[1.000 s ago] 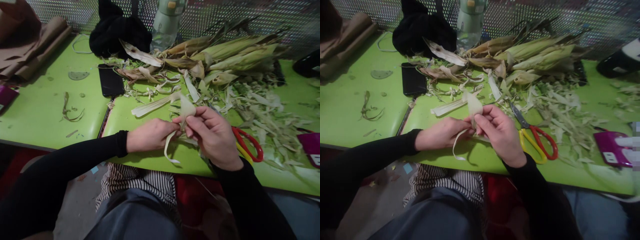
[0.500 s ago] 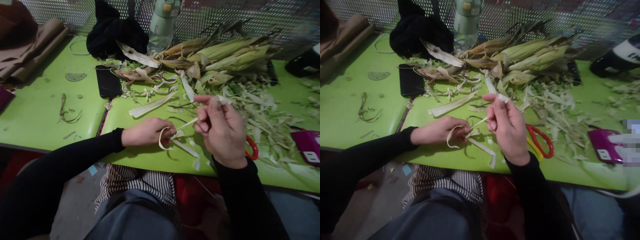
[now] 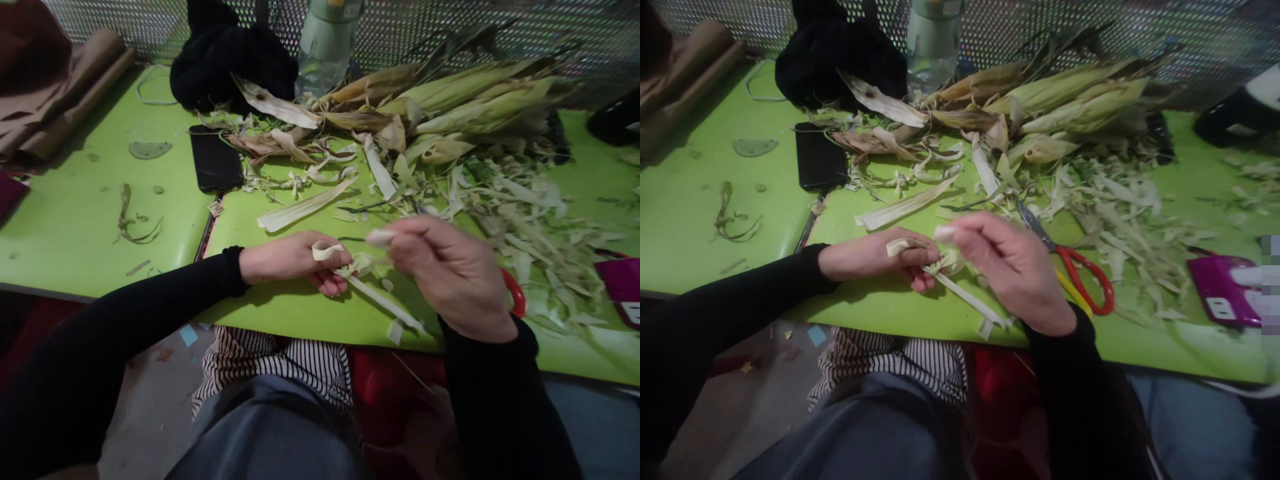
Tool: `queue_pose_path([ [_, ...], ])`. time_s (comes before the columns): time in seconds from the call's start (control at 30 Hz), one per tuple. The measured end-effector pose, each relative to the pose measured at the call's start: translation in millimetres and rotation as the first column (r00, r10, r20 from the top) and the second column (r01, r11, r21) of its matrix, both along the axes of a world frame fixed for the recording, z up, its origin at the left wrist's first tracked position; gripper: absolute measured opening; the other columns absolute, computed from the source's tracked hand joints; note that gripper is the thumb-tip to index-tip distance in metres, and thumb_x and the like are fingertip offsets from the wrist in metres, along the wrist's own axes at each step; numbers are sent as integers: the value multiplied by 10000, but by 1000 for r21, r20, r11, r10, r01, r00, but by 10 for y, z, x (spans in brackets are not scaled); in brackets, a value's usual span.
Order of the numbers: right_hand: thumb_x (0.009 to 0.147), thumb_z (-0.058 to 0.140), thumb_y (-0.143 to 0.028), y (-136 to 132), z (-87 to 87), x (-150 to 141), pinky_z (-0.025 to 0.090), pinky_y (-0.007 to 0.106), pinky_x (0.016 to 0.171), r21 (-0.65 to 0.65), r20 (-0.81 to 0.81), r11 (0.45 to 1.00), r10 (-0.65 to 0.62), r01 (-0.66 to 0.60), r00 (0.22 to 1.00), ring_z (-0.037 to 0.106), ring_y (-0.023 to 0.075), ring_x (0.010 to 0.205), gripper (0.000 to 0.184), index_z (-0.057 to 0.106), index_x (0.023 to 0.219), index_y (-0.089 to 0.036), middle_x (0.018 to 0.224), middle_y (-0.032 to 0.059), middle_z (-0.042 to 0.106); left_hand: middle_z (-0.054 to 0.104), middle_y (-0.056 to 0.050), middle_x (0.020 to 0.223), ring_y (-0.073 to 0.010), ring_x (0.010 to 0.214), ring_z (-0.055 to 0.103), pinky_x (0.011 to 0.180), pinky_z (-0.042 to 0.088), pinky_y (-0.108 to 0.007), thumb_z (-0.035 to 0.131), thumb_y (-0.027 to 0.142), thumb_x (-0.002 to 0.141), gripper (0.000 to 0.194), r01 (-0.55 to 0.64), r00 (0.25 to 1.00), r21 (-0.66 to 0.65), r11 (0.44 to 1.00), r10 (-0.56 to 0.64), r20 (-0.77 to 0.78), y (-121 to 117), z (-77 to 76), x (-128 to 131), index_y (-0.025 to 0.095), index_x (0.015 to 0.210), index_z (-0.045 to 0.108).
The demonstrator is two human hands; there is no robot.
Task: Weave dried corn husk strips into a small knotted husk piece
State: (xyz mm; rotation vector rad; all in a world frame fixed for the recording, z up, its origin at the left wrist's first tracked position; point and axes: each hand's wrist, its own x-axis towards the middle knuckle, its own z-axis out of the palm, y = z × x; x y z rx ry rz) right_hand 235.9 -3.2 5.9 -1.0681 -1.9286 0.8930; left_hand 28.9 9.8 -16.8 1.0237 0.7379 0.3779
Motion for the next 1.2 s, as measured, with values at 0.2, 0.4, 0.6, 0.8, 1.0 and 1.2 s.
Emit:
queue_pose_path([
  [0.2, 962, 591, -404, -1, 10, -29, 388, 274, 496, -49, 324, 986, 166, -159, 931, 567, 127, 502, 199, 683, 1011, -234, 679, -16, 695, 733, -60, 808, -105, 743, 709, 766, 583, -236, 646, 286, 939, 193, -80, 995, 76, 994, 75, 60, 5, 13, -2, 104, 880, 622],
  [0.4, 945, 614, -349, 5, -50, -23, 359, 279, 489, 117, 388, 992, -4, -45, 922, 512, 124, 466, 145, 683, 997, -233, 583, -36, 628, 749, -94, 860, -130, 797, 735, 859, 589, -319, 556, 195, 984, 146, -131, 991, -2, 991, 131, 34, -23, 84, 16, 77, 962, 640],
  [0.6, 907, 631, -261, 3, -23, -15, 351, 296, 473, 225, 401, 966, 25, -125, 916, 502, 120, 450, 94, 724, 900, -261, 627, -20, 676, 732, -96, 840, -129, 756, 714, 849, 591, -347, 525, 202, 998, 204, -178, 983, -76, 981, 181, 27, -18, 54, 58, 84, 891, 654],
  [0.8, 891, 680, -328, 42, -12, 9, 347, 307, 487, 155, 403, 971, 108, -184, 909, 567, 150, 507, 79, 723, 939, -282, 677, -10, 712, 706, -36, 740, -111, 726, 703, 817, 587, -304, 576, 200, 974, 179, -185, 983, 34, 982, 185, -2, -29, 72, 29, 97, 836, 626],
  [1.0, 908, 669, -346, 40, -121, -11, 363, 328, 540, 271, 451, 942, 56, -197, 891, 632, 190, 581, 99, 734, 948, -282, 757, 27, 755, 712, -68, 750, -119, 691, 692, 838, 589, -353, 480, 159, 1007, 252, -266, 963, -73, 961, 263, -54, -19, 60, 85, 99, 811, 626],
  [1.2, 923, 624, -283, 8, -172, -72, 353, 302, 530, 415, 464, 891, -32, -185, 885, 545, 143, 503, 120, 705, 855, -225, 615, 6, 667, 682, -35, 738, -90, 667, 647, 776, 557, -278, 468, 155, 1007, 271, -309, 948, -47, 950, 304, -90, -49, 102, 116, 112, 776, 602],
])
